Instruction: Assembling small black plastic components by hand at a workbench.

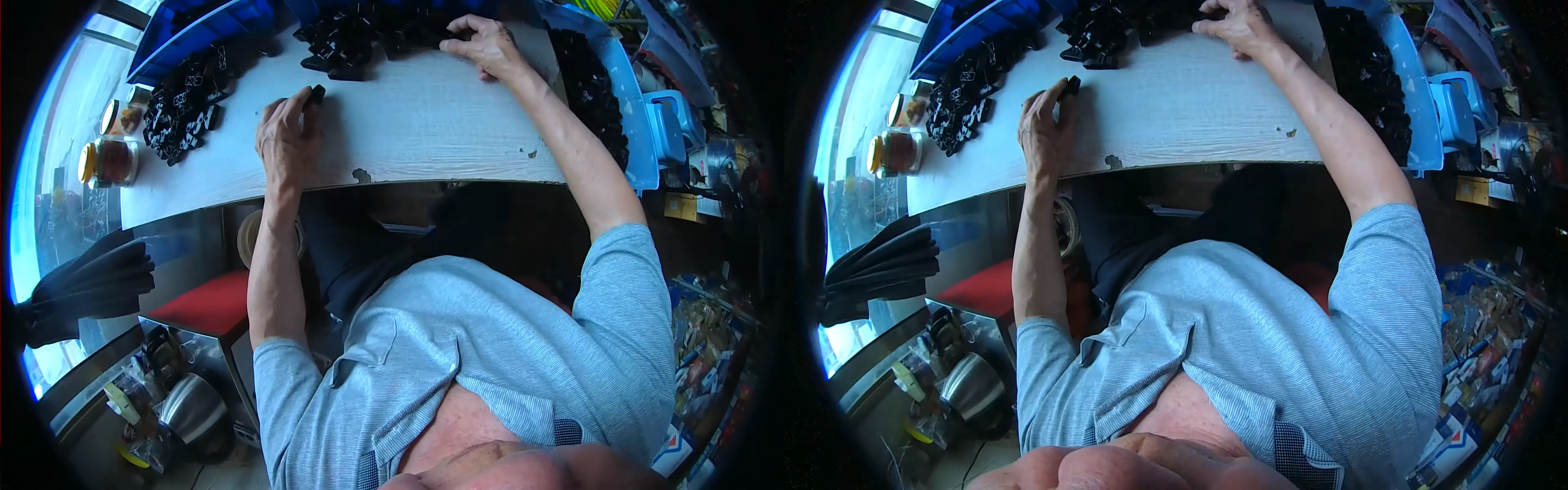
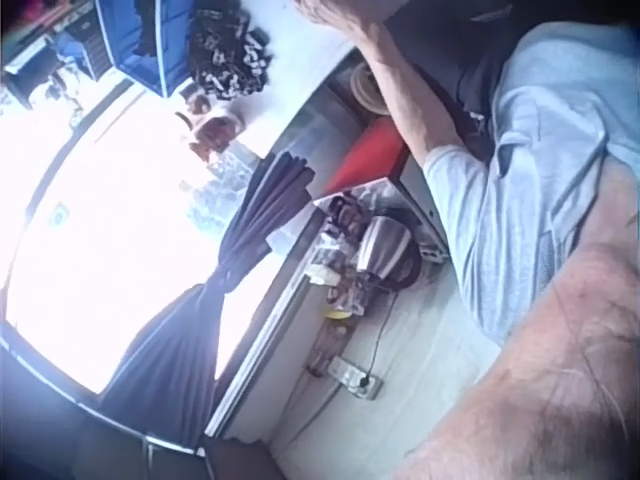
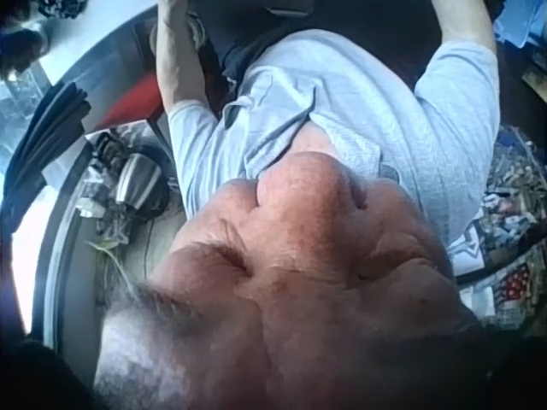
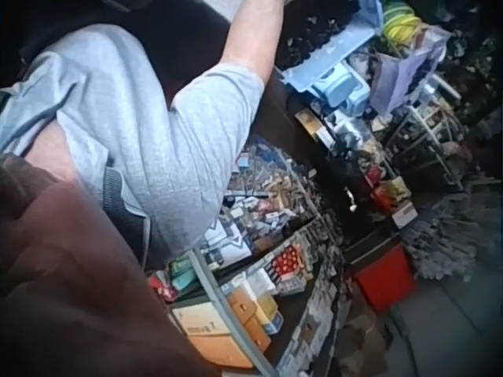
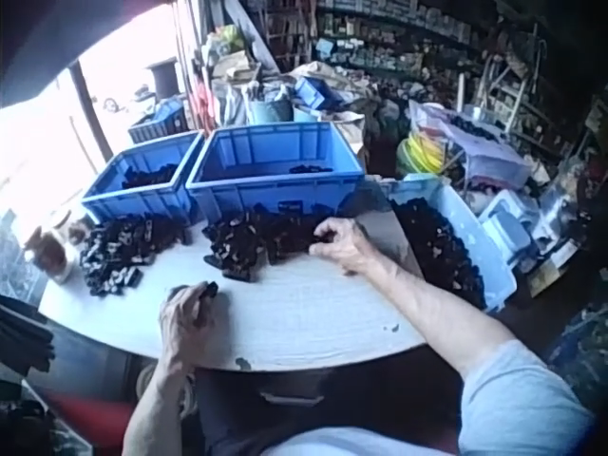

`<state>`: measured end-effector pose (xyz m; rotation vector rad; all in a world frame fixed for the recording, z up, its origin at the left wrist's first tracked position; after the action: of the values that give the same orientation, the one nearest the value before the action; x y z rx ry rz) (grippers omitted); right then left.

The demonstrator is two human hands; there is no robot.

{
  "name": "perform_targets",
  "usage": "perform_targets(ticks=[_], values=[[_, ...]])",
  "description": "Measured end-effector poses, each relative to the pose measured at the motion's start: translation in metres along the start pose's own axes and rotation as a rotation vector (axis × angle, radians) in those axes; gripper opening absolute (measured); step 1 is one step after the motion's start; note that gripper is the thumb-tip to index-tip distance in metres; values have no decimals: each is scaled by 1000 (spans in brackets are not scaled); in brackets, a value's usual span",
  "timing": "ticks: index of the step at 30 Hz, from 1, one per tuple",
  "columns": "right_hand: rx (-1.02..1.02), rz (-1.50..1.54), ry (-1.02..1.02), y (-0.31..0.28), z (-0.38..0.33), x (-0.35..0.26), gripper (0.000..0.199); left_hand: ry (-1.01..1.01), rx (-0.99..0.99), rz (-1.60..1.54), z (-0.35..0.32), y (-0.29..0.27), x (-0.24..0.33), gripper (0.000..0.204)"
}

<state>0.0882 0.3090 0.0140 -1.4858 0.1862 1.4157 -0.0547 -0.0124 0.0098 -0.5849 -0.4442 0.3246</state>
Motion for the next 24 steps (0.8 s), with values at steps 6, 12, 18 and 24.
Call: perform_targets(ticks=[6, 12, 18, 24], values=[[50, 44, 28, -14, -26, -7, 50, -41, 34, -13, -3, -1, -8, 25], [-220, 77, 163, 2, -81, -46, 38, -123, 170, -420, -13, -5, 3, 27], [-328, -24, 182, 33, -105, -75, 28, 59, 15, -510, -2, 11, 62, 27], [-257, -52, 199, 35, -107, -79, 26, 254, -185, -403, -3, 28, 62, 30]])
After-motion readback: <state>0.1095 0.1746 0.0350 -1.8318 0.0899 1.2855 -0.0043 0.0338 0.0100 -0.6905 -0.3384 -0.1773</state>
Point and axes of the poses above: each hand's wrist, its own z-axis towards the middle knuckle, its own y-axis out of the palm, x = y × z, the point moved 4 cm from there along z, towards the middle knuckle, and after that the axes turned 15 degrees about x, right-handed, at the moved point
